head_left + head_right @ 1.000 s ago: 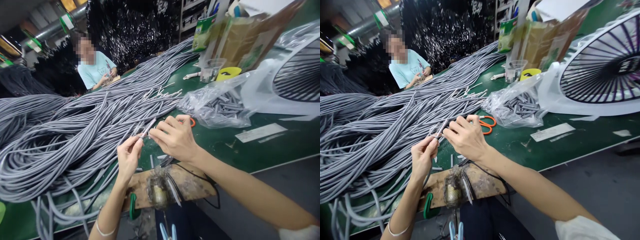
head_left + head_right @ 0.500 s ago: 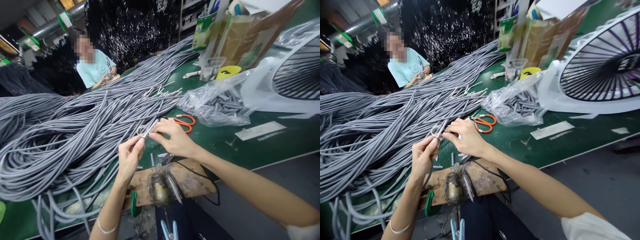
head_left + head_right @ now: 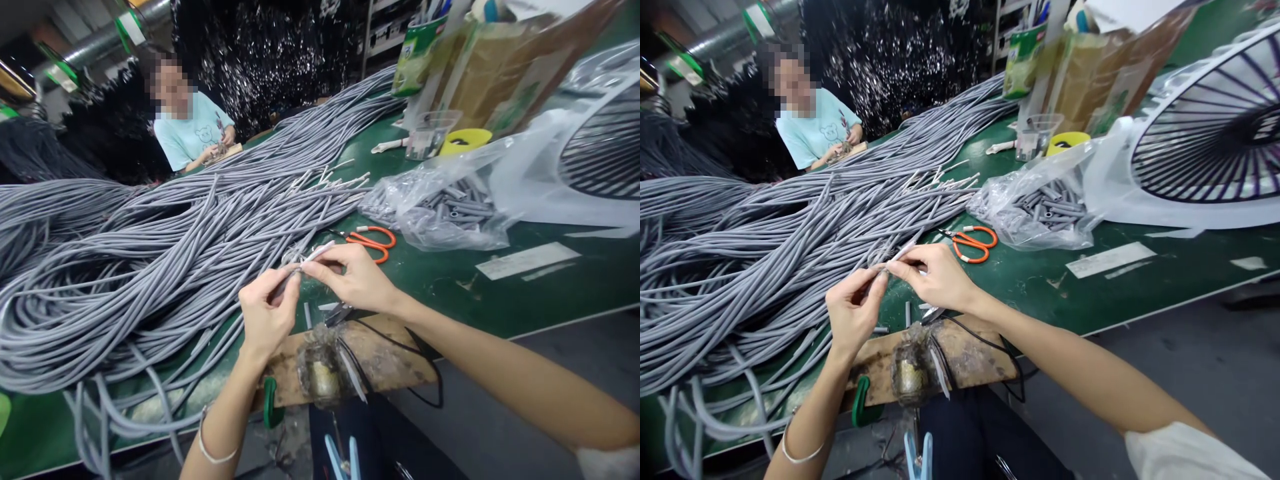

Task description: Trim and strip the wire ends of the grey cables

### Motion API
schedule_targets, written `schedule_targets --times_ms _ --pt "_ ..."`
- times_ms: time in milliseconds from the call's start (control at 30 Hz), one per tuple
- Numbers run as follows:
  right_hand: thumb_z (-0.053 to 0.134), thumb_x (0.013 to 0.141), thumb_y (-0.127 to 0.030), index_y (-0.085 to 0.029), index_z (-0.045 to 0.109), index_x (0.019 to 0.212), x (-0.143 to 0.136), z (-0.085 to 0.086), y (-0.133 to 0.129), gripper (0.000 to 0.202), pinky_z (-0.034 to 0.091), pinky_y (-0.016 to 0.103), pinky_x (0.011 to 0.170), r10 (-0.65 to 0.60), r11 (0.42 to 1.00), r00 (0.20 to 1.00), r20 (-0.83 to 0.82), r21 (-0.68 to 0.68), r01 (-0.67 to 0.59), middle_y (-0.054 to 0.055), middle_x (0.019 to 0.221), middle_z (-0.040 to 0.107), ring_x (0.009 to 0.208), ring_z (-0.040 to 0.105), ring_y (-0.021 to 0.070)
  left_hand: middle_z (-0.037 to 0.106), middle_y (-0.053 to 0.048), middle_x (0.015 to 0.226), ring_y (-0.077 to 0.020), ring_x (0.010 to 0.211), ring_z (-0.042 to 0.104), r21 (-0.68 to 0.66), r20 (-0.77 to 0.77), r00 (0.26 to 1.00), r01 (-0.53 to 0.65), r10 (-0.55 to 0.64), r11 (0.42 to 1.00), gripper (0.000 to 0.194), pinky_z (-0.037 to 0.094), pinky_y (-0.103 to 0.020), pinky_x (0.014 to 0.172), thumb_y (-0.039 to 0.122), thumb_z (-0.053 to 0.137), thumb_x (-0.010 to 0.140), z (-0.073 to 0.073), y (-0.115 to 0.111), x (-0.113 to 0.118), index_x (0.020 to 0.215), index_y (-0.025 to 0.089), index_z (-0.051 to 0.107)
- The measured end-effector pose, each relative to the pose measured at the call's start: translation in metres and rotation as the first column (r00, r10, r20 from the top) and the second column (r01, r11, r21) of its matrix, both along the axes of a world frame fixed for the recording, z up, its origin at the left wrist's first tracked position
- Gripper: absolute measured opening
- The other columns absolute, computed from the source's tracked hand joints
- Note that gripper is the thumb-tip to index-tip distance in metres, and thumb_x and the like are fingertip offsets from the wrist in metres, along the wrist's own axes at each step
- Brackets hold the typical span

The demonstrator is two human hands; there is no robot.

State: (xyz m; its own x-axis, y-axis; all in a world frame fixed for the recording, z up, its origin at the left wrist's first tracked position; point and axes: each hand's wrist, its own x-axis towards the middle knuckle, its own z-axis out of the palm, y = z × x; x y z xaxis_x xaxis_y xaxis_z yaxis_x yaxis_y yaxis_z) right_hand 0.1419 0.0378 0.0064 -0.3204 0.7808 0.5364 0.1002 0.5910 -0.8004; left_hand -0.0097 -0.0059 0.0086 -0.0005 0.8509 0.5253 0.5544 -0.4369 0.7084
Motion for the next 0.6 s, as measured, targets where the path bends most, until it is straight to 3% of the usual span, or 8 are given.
schedule_targets --times_ms 133,233,367,500,600 --pt "0.052 0.084 -0.032 -0.012 0.064 0.069 0.004 0.004 -0.002 0.027 0.034 0.019 0.045 0.001 0.998 0.998 -0.061 -0.066 -0.005 0.003 0.063 0.061 0.050 0.046 0.0080 0.066 -0.003 0.067 -0.0097 0.052 0.054 0.007 0.012 0.999 -0.045 0.045 0.999 0.018 0.041 -0.019 0.048 0.026 0.059 0.080 -0.002 0.002 -0.001 0.086 0.014 0.071" --pt "0.053 0.084 -0.031 -0.012 0.062 0.067 0.005 0.007 -0.005 0.027 0.031 0.019 0.044 0.018 1.000 0.999 -0.045 -0.016 -0.019 0.002 0.061 0.059 0.048 0.042 0.0068 0.068 -0.003 0.068 -0.0111 0.056 0.058 -0.001 0.039 0.995 -0.092 0.092 0.996 0.016 0.044 -0.019 0.052 0.028 0.062 0.077 -0.002 0.004 -0.001 0.079 0.014 0.071" --pt "0.053 0.083 -0.028 -0.013 0.059 0.063 0.006 0.009 -0.007 0.026 0.031 0.019 0.043 0.144 0.988 0.988 -0.051 0.055 -0.142 0.000 0.056 0.054 0.047 0.041 0.0068 0.067 -0.001 0.062 -0.0112 0.053 0.057 -0.032 0.063 0.984 -0.167 0.169 0.985 0.016 0.044 -0.020 0.052 0.029 0.065 0.073 0.001 0.002 0.004 0.067 0.016 0.069" --pt "0.054 0.083 -0.035 -0.015 0.060 0.063 0.005 0.010 -0.011 0.030 0.031 0.021 0.042 0.153 0.986 0.985 -0.079 0.083 -0.146 0.000 0.053 0.051 0.046 0.041 0.0078 0.066 0.000 0.061 -0.0114 0.055 0.056 -0.116 0.177 0.968 -0.158 0.177 0.981 0.018 0.043 -0.021 0.056 0.031 0.064 0.075 0.001 0.000 0.008 0.065 0.016 0.069" --pt "0.056 0.082 -0.044 -0.017 0.061 0.058 0.008 0.019 -0.024 0.036 0.030 0.023 0.041 0.195 0.978 0.978 -0.075 0.092 -0.188 0.000 0.049 0.051 0.043 0.039 0.0085 0.061 0.002 0.058 -0.0102 0.052 0.050 -0.146 0.283 0.936 -0.173 0.209 0.974 0.017 0.039 -0.021 0.055 0.030 0.065 0.073 -0.001 0.010 -0.004 0.063 0.016 0.068"
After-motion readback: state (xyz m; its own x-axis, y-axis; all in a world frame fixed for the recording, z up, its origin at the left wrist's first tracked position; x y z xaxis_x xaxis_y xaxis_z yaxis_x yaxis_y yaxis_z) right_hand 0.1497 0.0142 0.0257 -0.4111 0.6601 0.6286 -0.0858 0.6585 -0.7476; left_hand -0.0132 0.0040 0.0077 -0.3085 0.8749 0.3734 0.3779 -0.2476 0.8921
